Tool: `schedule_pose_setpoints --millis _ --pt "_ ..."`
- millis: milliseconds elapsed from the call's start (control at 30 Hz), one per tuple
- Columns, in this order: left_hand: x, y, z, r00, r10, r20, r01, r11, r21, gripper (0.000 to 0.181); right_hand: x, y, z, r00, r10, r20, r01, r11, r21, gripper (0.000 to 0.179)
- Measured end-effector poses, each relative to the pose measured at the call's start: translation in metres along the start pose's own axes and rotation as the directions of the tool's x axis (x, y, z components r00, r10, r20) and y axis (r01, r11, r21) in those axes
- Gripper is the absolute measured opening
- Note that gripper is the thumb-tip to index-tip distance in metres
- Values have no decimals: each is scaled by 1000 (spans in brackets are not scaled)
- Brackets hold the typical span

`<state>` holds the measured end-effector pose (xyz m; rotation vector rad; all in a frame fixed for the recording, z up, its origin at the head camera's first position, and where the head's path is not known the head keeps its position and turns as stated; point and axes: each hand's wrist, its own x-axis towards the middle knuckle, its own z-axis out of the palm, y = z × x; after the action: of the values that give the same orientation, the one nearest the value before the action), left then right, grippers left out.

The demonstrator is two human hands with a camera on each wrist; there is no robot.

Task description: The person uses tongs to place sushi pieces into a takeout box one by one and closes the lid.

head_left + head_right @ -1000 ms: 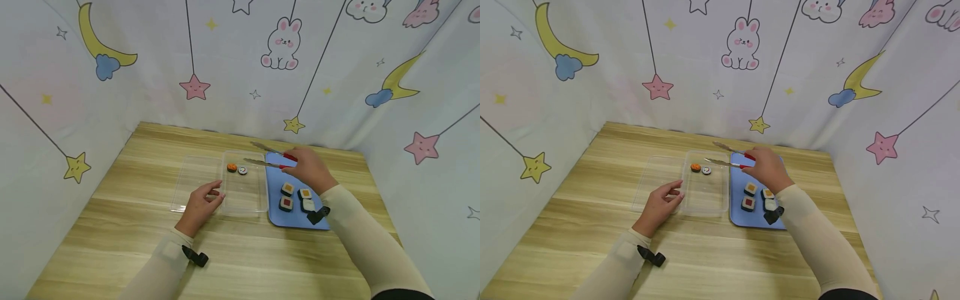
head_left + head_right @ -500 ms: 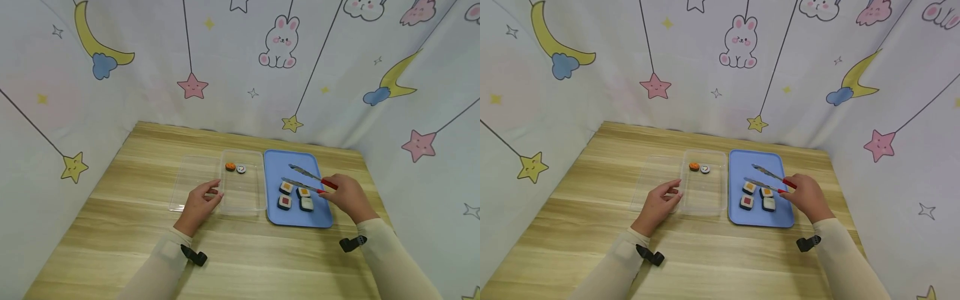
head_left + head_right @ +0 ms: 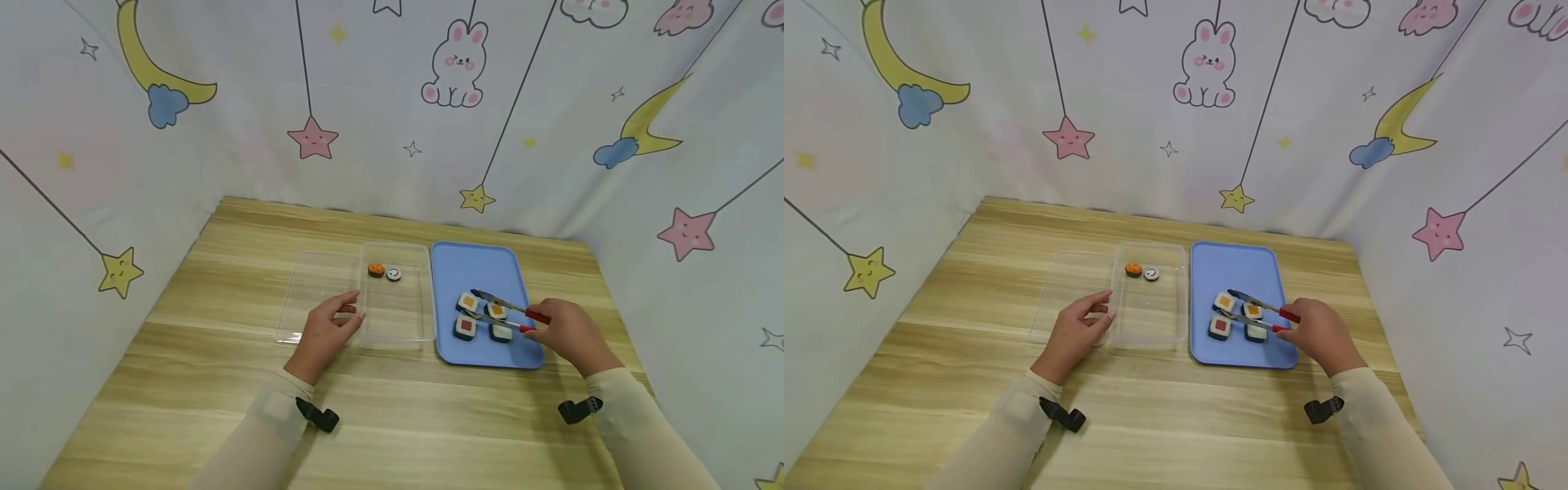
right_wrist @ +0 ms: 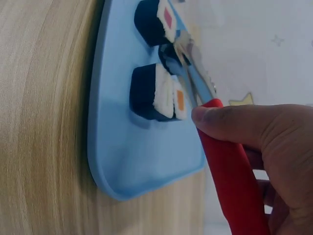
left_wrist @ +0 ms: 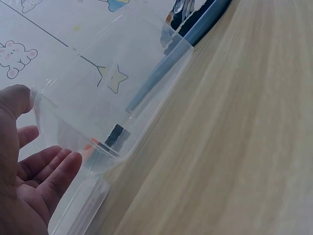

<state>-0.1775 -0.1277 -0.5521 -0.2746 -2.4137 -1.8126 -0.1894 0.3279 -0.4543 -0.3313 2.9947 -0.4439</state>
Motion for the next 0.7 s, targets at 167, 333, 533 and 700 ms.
schedule_pose_setpoints --millis 167,333,533,700 --pt "1 -2 1 1000 5 -6 -6 1000 -26 48 2 2 3 1000 -8 -10 8 1000 -18 48" --pt "0 -3 2 1000 -14 -10 13 998 -54 48 2 5 6 1000 -16 -21 15 1000 -24 47" --pt "0 -2 3 1000 -16 -12 15 998 -65 48 1 7 8 999 -25 -40 24 999 -27 46" --pt "0 -3 2 1000 -15 -12 15 998 -66 48 1 7 8 998 -45 -54 44 999 -31 44"
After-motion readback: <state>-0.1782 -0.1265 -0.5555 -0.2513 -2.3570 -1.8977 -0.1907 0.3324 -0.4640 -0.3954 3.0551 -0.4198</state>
